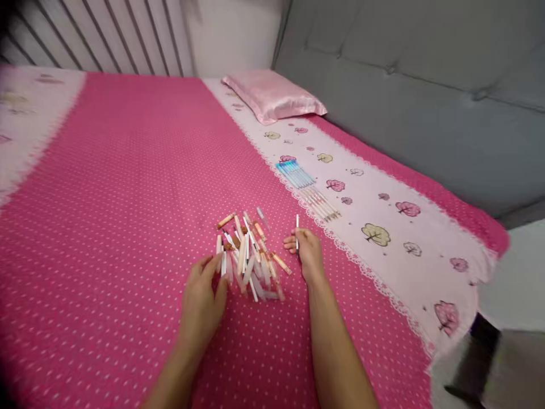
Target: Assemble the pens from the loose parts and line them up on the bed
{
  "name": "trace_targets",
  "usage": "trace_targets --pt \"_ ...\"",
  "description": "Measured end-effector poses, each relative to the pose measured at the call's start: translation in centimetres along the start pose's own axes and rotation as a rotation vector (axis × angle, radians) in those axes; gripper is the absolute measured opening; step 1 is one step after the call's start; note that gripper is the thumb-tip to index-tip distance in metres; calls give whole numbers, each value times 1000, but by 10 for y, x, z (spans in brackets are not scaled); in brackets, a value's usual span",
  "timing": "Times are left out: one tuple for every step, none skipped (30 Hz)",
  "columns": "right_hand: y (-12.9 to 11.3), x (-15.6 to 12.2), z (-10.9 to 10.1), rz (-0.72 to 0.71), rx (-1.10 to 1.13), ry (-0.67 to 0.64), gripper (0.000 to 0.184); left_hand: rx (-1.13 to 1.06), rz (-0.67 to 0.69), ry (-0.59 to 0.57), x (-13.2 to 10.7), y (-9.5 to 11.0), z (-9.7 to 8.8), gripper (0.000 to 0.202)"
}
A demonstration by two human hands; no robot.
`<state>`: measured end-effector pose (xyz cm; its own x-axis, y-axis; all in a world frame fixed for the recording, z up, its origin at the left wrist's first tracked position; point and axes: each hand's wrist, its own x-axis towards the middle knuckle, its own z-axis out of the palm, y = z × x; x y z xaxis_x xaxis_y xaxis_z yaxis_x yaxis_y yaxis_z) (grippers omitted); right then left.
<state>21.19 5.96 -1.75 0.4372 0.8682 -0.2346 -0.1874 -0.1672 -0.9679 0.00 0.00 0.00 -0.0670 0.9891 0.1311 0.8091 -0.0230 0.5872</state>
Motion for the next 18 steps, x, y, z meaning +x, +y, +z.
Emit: trace_targets --pt "0 0 0 1 6 3 23 22 27 -5 0 -1 1 45" --pt "0 1 0 1 12 3 23 38 47 -10 -1 -2 1 45" --pt "0 1 0 0 17 2 24 49 61 -14 -1 -3 2 45" --pt "1 2 0 -3 22 -1 24 53 67 -18 -1 -3 2 45" --pt "1 2 0 -8 26 -7 24 49 69 -22 -1 -3 2 44" --pt "2 3 -1 -15 29 -15 25 39 60 -25 -1 -3 2 43" --pt "3 3 -1 -21 31 -23 25 26 44 -29 -1 -3 1 42" --pt "4 4 -1 -25 31 -29 26 11 24 -32 -1 -2 1 42" --pt "4 5 -2 -27 29 -33 26 -7 2 -31 -1 -1 0 41" --pt "5 5 -2 -26 28 -37 27 -27 -18 -32 -1 0 -1 41" --pt "5 5 -2 -24 29 -38 27 -47 -40 -31 -1 0 -2 40" --pt "4 5 -1 -22 29 -40 27 -67 -62 -29 0 1 -3 40" --pt "4 5 -1 -19 28 -44 27 -88 -87 -27 0 2 -4 39" --pt "4 5 -1 -18 26 -47 27 -107 -114 -22 0 2 -6 39" --pt "3 5 -1 -17 23 -49 27 -124 -139 -15 1 2 -7 38" --pt "2 5 0 -17 20 -50 28 -139 -160 -3 1 3 -8 38" --pt "2 5 0 -17 17 -50 28 -155 -176 16 1 3 -9 37" --pt "1 5 0 -18 14 -49 29 -173 -184 37 1 2 -9 37"
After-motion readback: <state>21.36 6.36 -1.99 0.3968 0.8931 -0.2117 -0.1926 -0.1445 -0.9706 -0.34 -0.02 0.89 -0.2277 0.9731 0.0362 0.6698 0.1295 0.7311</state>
